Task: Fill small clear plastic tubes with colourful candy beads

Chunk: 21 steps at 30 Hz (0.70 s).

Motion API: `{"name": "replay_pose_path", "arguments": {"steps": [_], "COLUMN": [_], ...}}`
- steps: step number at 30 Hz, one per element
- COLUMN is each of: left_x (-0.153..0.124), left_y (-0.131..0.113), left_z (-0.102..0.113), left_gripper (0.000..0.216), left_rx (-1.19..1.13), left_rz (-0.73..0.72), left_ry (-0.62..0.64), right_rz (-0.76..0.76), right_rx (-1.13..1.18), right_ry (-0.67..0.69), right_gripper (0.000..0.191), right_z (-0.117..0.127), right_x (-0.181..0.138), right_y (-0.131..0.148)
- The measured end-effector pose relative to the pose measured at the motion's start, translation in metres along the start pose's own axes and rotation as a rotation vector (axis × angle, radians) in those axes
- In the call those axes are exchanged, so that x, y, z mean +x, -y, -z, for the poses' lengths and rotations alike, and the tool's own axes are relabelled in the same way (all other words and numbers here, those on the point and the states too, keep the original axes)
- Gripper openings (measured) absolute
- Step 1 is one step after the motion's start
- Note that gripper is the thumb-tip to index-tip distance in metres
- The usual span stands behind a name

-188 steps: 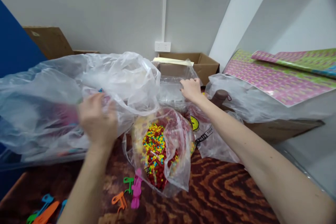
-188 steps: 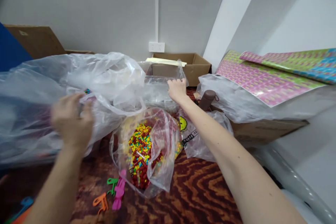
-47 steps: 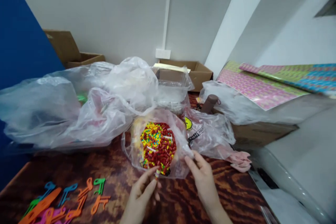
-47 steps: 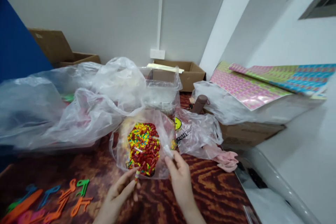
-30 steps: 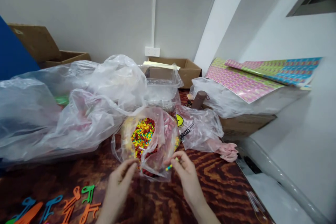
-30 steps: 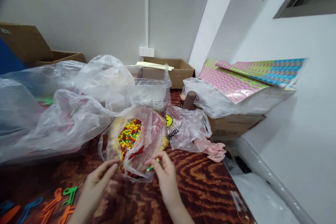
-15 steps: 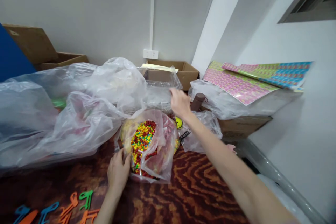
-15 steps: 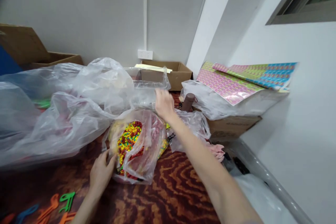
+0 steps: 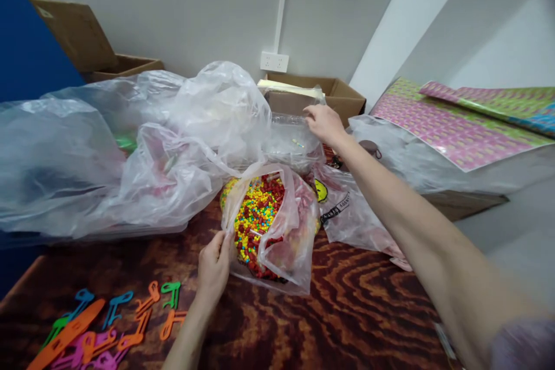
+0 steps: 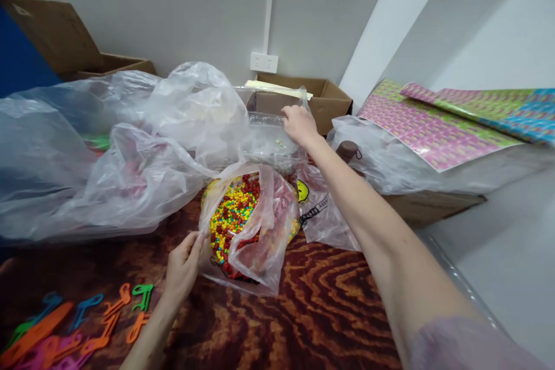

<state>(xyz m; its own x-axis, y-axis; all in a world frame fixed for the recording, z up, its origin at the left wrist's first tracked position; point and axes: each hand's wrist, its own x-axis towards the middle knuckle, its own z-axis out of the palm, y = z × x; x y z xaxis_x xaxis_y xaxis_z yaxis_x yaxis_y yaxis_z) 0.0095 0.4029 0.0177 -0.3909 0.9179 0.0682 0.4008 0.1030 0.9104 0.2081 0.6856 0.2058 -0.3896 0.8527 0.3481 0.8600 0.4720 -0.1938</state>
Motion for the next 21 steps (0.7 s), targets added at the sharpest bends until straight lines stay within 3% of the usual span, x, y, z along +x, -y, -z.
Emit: {"name": "replay_pose_path", "arguments": {"steps": [1,3,6,7,9,11,14,17,21], "left_x": [-0.001,-0.002,-0.004,-0.006,-0.01,-0.017,-0.029,-0.042,-0.059], "left_y": [-0.003,-0.008,-0.014,-0.016,-0.019,-0.023,-0.027,-0.029,-0.029], "left_z": [0.001,0.001,0.002,0.002,0.003,0.005,0.009,0.012,0.022], "left_gripper": [0.038,0.037,0.037,0.037,0.037,0.037,0.038,0.038,0.039], "left_rx": [-0.006,-0.021,-0.041,-0.045,-0.054,-0.065,-0.084,-0.078,-0.049], "left_rz": [-0.004,-0.007,-0.012,-0.013,-0.012,-0.006,0.007,0.013,0.027], "left_ry": [-0.011,-0.037,-0.068,-0.074,-0.08,-0.081,-0.087,-0.091,-0.114], "right_rz": [0.044,0.089,0.152,0.106,-0.092,-0.279,-0.461,-0.574,-0.706], "right_rx": [0.048,0.068,0.09,0.075,0.087,0.213,0.573,0.921,1.102], "right_ry": [-0.107,-0.14,0.038,0.077,0.023,-0.041,-0.03,-0.023,-0.048], "right_gripper": [0.033,0.041,0.08,0.086,0.082,0.073,0.06,0.041,0.023], "right_z": [-0.001,-0.015,-0.054,-0.067,-0.089,-0.102,-0.103,-0.088,-0.063], "right_x": [-0.027,-0.095,-0.197,-0.223,-0.256,-0.268,-0.264,-0.261,-0.27], "right_y": [0.013,0.042,0.069,0.071,0.062,0.042,0.012,-0.004,-0.001]}}
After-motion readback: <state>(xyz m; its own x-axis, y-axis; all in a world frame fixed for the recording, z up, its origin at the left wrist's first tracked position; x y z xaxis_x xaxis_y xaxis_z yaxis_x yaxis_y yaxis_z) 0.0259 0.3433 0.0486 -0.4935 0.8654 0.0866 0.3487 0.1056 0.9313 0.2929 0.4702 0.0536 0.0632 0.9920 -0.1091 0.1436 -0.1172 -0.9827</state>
